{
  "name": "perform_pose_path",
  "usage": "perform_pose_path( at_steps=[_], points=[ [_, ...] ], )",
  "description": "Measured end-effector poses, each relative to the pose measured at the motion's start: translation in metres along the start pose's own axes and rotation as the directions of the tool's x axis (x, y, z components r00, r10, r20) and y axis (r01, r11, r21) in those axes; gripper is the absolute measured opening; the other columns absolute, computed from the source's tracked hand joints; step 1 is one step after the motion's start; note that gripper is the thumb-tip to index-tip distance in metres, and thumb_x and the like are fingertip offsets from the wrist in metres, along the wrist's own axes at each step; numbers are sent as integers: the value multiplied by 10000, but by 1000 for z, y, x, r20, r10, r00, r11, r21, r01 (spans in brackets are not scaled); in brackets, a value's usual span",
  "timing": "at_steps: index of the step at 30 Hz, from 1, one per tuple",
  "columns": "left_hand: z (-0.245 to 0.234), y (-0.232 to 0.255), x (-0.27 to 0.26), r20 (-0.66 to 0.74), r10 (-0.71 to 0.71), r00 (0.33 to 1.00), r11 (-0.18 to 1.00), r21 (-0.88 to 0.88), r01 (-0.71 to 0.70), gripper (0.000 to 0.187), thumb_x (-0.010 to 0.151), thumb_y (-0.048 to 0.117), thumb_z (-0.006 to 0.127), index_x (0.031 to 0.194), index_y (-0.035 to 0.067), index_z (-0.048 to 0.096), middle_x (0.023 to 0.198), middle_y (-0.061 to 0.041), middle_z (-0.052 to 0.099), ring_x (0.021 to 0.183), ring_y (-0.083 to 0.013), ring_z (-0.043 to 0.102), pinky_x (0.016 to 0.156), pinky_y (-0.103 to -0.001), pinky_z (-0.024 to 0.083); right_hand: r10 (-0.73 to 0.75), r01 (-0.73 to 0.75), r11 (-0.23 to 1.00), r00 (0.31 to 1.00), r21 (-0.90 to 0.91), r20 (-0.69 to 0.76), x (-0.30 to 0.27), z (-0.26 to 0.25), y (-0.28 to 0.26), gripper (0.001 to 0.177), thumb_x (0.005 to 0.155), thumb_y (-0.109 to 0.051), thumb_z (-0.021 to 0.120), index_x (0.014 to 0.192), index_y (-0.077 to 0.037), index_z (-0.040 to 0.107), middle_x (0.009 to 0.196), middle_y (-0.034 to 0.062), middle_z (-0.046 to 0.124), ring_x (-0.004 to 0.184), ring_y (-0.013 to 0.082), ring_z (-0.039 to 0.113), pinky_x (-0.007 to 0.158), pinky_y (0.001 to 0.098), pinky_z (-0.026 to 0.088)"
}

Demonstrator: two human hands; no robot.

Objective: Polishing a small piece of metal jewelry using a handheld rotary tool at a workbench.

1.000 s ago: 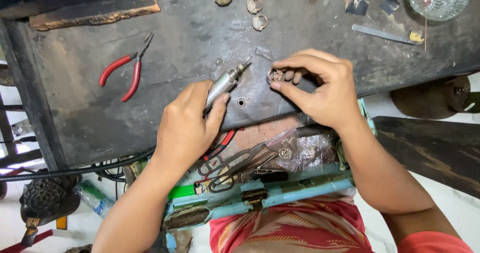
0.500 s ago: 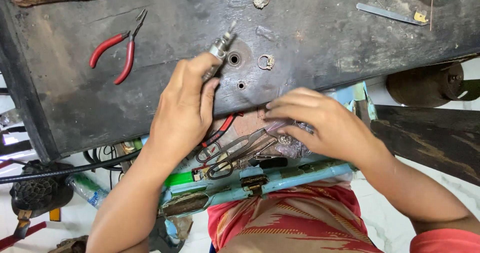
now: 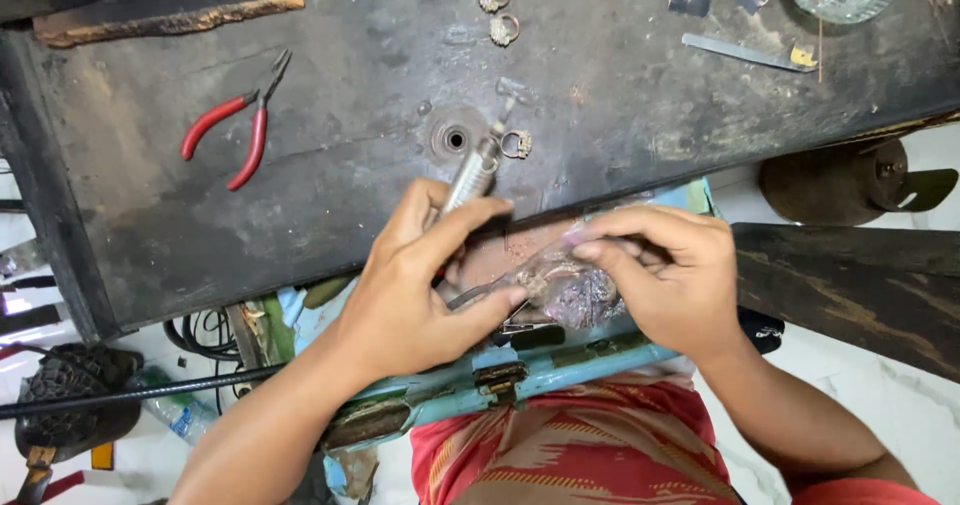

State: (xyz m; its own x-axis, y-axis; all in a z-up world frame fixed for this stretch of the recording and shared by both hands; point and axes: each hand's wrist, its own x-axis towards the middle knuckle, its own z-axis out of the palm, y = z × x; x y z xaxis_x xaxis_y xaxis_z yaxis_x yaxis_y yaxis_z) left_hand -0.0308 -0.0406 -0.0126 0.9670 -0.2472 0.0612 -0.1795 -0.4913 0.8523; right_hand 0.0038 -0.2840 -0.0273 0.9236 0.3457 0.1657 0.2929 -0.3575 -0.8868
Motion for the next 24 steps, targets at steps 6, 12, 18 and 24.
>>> perform_pose_path(
  at_steps=[6,12,18,24],
  points=[
    [1,5,-4,89,-19,996,976,-215,38,367,900,272,754,1202,79,675,1001,-46,443,603,-121,546,681,-283,509,123,-102,989,967,103,-224,-4,12,-14,70,938,-29,766,967,19,724,878,107,749,691,86,650,610,197,499],
    [1,-1,-7,35,53,998,987,-155,-47,307,982,312,669,1191,88,675,959,-49,431,809,-185,473,769,-314,396,122,-52,977,932,208,-342,-18,30,13,208,966,-157,756,885,-35,607,824,51,635,770,106,574,705,251,462],
    [-4,-5,-8,46,51,998,994,-102,-46,290,1018,306,614,1189,74,650,984,-65,457,837,-205,488,771,-325,393,56,16,978,941,209,-334,-17,41,18,347,976,-383,682,846,-69,613,755,27,589,696,107,527,659,269,420],
    [-14,-6,-7,93,-32,995,999,-15,33,275,1025,325,590,1179,104,644,983,-63,461,842,-215,510,809,-330,424,31,41,886,989,462,-147,-27,44,35,117,994,-127,694,1071,-52,646,1142,141,733,1085,275,779,911,307,681]
  ],
)
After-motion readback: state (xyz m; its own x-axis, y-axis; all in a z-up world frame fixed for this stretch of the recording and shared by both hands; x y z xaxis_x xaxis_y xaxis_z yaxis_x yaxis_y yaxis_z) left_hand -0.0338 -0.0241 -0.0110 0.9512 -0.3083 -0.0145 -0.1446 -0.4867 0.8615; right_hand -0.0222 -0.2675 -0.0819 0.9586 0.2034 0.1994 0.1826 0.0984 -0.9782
